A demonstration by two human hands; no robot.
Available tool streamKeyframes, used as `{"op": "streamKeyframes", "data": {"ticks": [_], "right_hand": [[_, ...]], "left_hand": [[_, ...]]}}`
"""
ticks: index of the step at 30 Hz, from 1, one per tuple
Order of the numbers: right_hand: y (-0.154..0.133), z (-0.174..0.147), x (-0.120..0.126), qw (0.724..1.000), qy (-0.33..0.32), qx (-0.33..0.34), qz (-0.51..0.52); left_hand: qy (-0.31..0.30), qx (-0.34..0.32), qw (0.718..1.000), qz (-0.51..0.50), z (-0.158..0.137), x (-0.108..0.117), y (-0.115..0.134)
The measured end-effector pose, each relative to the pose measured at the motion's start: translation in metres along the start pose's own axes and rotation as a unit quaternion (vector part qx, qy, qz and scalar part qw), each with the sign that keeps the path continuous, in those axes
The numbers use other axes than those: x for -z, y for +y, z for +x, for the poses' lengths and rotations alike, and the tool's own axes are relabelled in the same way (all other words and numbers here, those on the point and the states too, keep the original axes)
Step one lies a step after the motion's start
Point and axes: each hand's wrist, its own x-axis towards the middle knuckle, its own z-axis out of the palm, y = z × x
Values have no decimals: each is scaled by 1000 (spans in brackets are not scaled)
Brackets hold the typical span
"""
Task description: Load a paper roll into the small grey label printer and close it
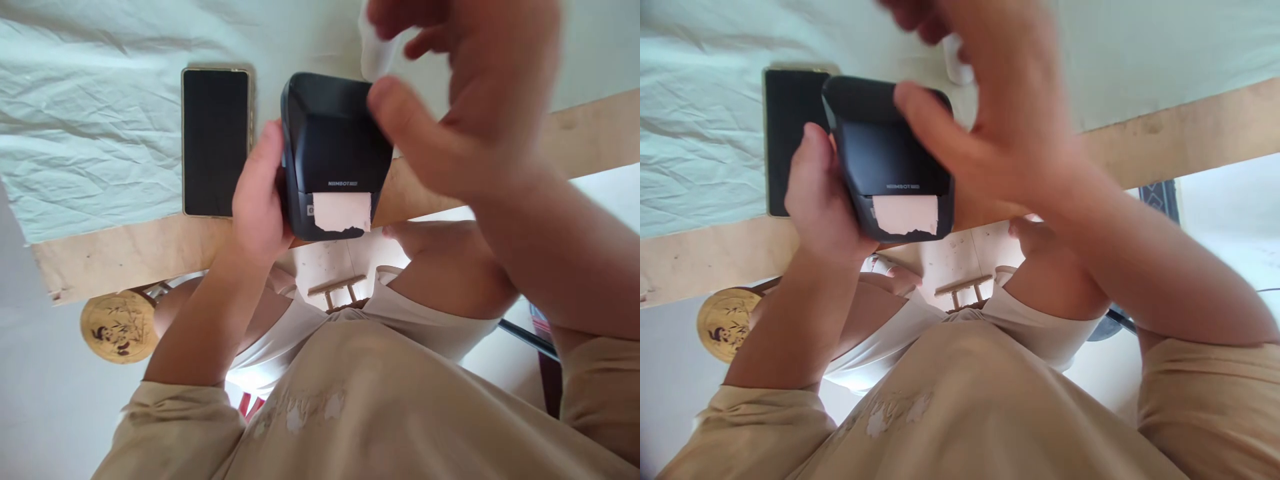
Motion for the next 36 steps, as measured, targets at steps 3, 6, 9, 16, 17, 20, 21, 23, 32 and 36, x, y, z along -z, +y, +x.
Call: {"op": "streamKeyframes", "data": {"ticks": [3, 6, 9, 16, 17, 20, 21, 23, 32, 36], "right_hand": [[-7, -7, -17, 996, 16, 88, 2], [-1, -10, -32, 990, 45, 131, 15], [5, -11, -35, 985, 37, 161, 43], [9, -11, -27, 986, 5, 153, 60], [10, -11, -26, 988, 9, 145, 56], [11, -14, -26, 991, 15, 124, 52], [11, -15, -26, 991, 16, 122, 55], [11, -17, -26, 991, 14, 121, 60], [14, -20, -26, 989, -15, 117, 91], [14, -22, -29, 988, -19, 121, 90]], "left_hand": [[-12, -8, 1000, -3, 3, 5, 0], [-3, -52, 998, 30, 4, 12, 0], [2, -74, 996, 42, 3, 11, 3], [-9, -14, 1000, 7, 3, 0, 10], [-17, -16, 1000, 7, 3, 0, 9], [-36, -12, 999, 7, 4, 1, 5], [-36, -13, 999, 6, 4, 2, 4], [-40, -18, 999, 4, 4, 2, 2], [-44, -37, 998, -17, 0, 4, 2], [-46, -41, 998, 21, 0, 6, 1]]}}
